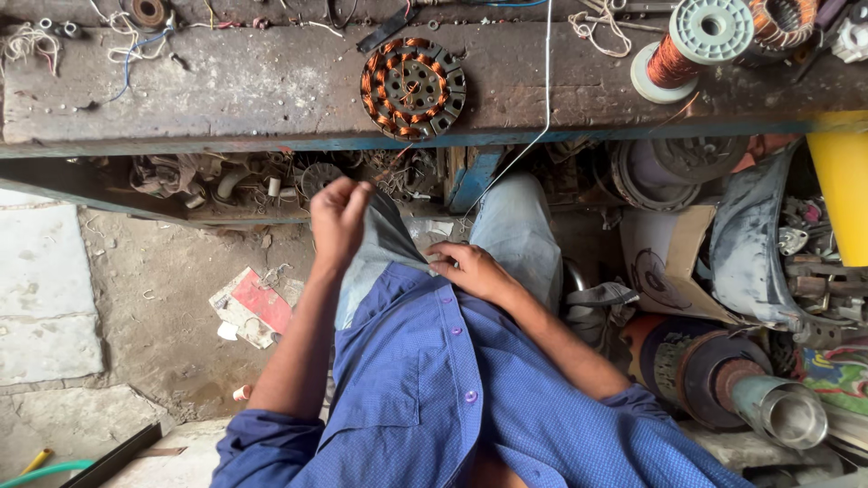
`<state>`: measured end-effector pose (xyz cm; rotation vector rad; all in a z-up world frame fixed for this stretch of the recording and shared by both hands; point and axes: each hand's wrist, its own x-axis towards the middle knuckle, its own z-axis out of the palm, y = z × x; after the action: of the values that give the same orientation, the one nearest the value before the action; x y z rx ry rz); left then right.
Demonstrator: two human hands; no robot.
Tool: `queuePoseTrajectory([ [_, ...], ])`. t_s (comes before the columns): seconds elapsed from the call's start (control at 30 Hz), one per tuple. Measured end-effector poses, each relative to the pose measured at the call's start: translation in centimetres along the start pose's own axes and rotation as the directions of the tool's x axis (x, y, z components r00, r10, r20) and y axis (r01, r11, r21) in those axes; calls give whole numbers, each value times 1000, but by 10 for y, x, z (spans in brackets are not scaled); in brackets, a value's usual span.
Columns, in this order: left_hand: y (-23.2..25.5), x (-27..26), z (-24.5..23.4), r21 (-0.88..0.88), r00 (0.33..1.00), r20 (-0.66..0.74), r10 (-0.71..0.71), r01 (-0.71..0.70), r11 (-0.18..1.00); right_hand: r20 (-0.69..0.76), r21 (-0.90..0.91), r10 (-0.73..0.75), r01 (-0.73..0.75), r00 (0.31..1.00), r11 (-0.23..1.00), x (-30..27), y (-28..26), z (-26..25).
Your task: The person sits at a workbench and winds copper wire by hand into the slots of a stator core. They repeatedly pull wire from a spool, thread it through the slots, and adjust the placement to build up the coil.
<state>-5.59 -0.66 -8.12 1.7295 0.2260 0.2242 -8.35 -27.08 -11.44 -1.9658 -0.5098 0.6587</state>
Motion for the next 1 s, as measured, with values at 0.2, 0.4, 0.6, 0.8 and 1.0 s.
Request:
queuePoseTrajectory([
  [0.2,-6,-23,53,-42,966,218,-141,153,987,-19,87,27,-25,999,996,6,-10,-1],
  [0.4,-3,-21,61,-138,910,371,-184,250,958,-203,656,-8,142,979,741,23,-34,-23],
  [0.6,-14,-17,54,-245,875,346,-339,433,867,-255,748,-29,216,966,627,60,-73,-50],
  [0.8,4,-33,50,-143,913,292,-286,337,930,-152,850,-38,150,988,505,83,-83,-48],
  [1.0,61,0,13,475,872,52,486,-450,757,-172,894,-74,187,982,407,83,-73,-51],
])
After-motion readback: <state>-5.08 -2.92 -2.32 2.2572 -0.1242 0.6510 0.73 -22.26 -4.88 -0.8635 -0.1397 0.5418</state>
